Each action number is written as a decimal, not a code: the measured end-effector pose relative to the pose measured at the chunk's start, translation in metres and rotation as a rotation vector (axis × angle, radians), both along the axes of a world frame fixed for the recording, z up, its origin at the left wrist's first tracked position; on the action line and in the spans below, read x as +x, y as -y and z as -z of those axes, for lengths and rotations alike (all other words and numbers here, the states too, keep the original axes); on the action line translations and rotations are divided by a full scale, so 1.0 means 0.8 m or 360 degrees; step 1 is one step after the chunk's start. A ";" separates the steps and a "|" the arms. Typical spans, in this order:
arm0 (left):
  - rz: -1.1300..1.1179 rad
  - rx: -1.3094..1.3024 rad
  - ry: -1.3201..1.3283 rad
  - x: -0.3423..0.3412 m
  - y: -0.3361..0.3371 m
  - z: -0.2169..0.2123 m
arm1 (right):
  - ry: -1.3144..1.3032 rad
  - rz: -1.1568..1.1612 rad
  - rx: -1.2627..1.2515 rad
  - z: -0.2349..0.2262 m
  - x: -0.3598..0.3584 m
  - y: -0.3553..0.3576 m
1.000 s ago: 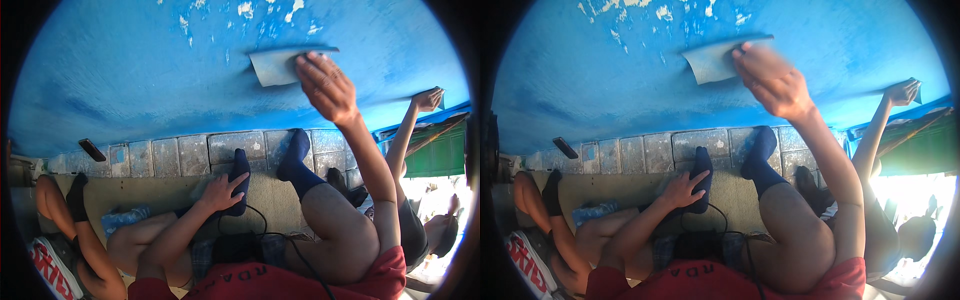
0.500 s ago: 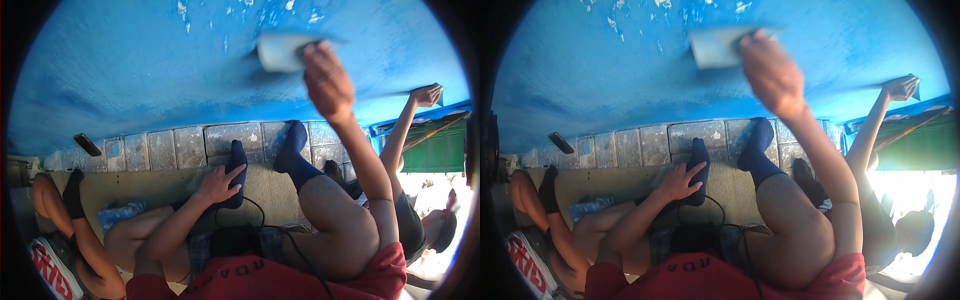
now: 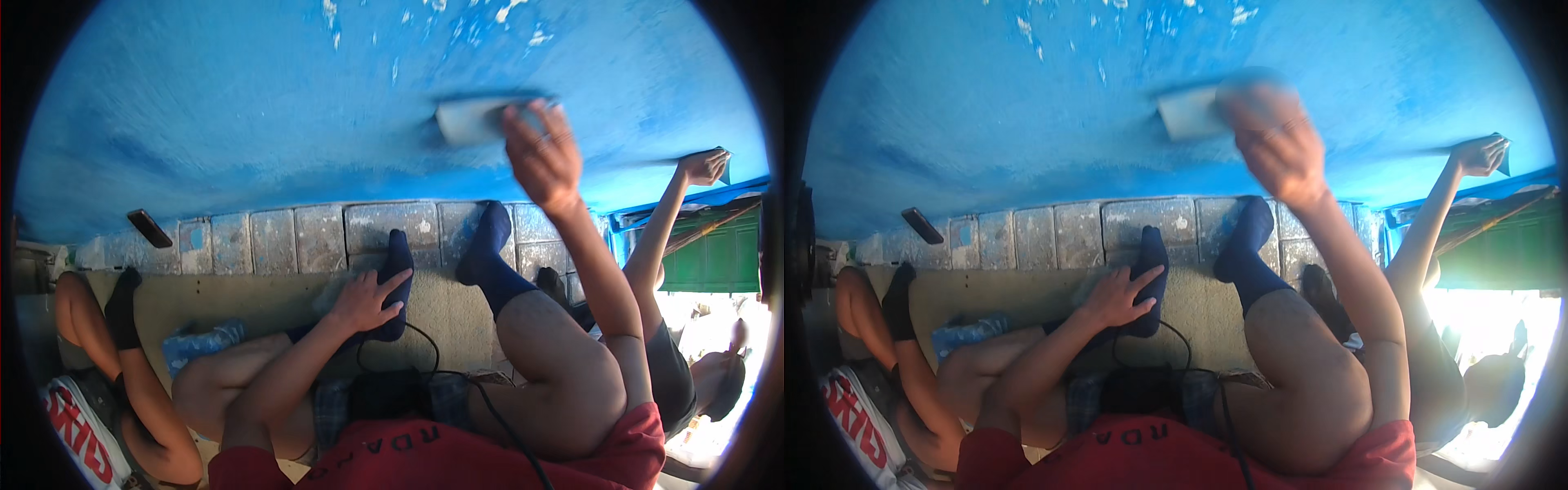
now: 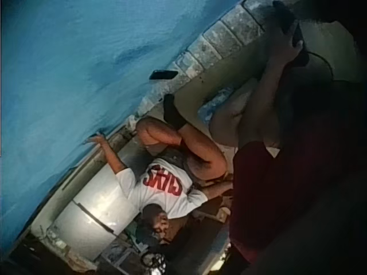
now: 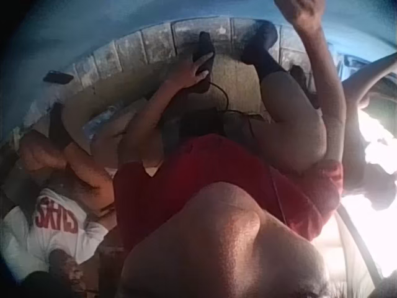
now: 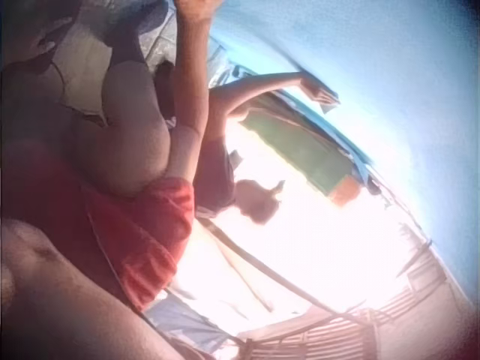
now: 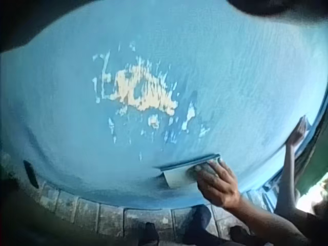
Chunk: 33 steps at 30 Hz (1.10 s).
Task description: The person sands a wall using sandpaper by hand.
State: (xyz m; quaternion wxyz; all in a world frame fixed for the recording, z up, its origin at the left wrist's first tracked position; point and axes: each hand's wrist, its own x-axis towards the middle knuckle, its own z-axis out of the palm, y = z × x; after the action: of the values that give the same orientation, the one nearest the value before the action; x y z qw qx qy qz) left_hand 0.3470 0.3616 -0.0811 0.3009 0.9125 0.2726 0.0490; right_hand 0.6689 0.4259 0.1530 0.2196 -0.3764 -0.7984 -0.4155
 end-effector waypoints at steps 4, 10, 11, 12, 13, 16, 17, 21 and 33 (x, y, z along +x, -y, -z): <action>0.0004 0.0002 -0.0035 -0.004 0.003 0.006 | -0.0035 -0.0007 -0.0115 0.010 -0.009 0.004; 0.0002 -0.0017 -0.0046 0.003 -0.002 -0.002 | -0.0017 0.0029 -0.0094 -0.001 -0.007 0.005; 0.0007 -0.0024 -0.0050 0.001 0.001 -0.002 | -0.0003 0.0090 -0.0064 -0.007 -0.010 0.005; 0.0011 -0.0035 -0.0065 -0.002 0.005 -0.002 | -0.0006 0.0094 -0.0070 0.004 -0.010 0.009; 0.0016 -0.0026 -0.0068 -0.001 0.001 -0.004 | 0.0020 0.0011 -0.0234 0.020 -0.006 0.010; 0.0024 -0.0030 -0.0051 -0.003 0.002 0.005 | 0.0159 -0.0074 -0.0471 0.047 -0.002 0.013; 0.0018 -0.0035 -0.0052 -0.001 0.001 0.001 | 0.0072 -0.0040 -0.0349 0.035 -0.004 0.013; 0.0025 -0.0030 -0.0089 -0.005 0.002 -0.003 | -0.0088 0.0082 -0.0047 -0.003 -0.024 0.008; 0.0028 -0.0003 -0.0012 0.003 0.001 0.003 | 0.0119 0.0053 -0.0382 0.056 -0.010 0.021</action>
State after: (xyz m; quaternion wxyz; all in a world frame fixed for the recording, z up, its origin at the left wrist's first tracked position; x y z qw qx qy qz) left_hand 0.3493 0.3607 -0.0837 0.3013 0.9148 0.2658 0.0427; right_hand 0.6607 0.4087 0.1081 0.1361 -0.3973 -0.8437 -0.3344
